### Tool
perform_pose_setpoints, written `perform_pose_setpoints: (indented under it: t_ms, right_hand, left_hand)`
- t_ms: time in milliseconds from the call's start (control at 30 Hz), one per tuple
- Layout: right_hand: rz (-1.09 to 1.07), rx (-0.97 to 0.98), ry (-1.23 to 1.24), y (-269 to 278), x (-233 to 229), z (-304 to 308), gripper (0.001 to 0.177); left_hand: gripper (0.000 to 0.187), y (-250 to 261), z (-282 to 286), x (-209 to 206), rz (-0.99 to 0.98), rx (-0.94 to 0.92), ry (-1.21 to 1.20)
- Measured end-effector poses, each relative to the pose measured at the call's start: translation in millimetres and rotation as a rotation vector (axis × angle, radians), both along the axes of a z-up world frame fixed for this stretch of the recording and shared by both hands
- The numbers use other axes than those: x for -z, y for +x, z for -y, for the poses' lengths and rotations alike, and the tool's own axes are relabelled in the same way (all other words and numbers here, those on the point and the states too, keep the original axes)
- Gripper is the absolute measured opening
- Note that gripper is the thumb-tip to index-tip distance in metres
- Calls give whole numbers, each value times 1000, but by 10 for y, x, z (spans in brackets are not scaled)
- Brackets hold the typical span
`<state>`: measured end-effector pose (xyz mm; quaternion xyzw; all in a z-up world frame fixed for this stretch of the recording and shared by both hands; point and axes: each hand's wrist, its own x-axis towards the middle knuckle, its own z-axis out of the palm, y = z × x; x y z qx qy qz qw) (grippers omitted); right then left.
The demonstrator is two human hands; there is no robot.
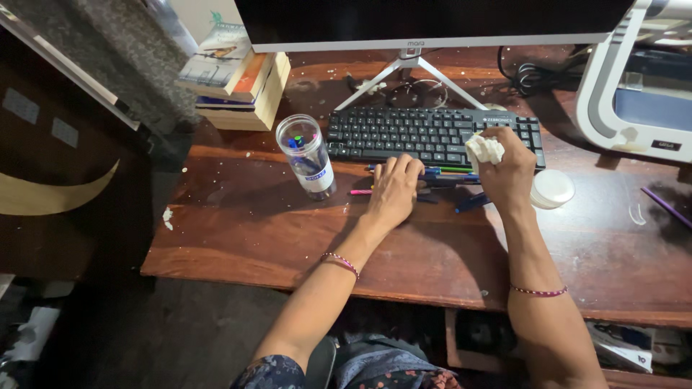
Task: The person wipes a wooden desk with a cloth, then removes pens from a clear plastic cup and wipes each pen individually with the cloth. The pens are placed back into the cup after cleaning.
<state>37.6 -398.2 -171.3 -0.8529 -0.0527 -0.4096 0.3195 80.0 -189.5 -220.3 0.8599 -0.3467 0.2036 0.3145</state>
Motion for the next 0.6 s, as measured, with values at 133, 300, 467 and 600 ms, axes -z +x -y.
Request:
perform_pose_setpoints:
  t_ms: [133,300,467,600]
  right_hand:
    - [-9,-15,79,12,11,-15,19]
    - [17,-184,290,32,54,-16,33]
    - [-56,-502,752,85,101,-148,41]
    - [46,-405,854,75,114,-56,24]
  left_hand:
    - [29,-10,8,-1,8,21,-55]
    - [16,39,37,-59,54,24,-372]
    - [18,-122,262,-126,-108,175,-544]
    - [15,-179,545,-176,-155,280,-544]
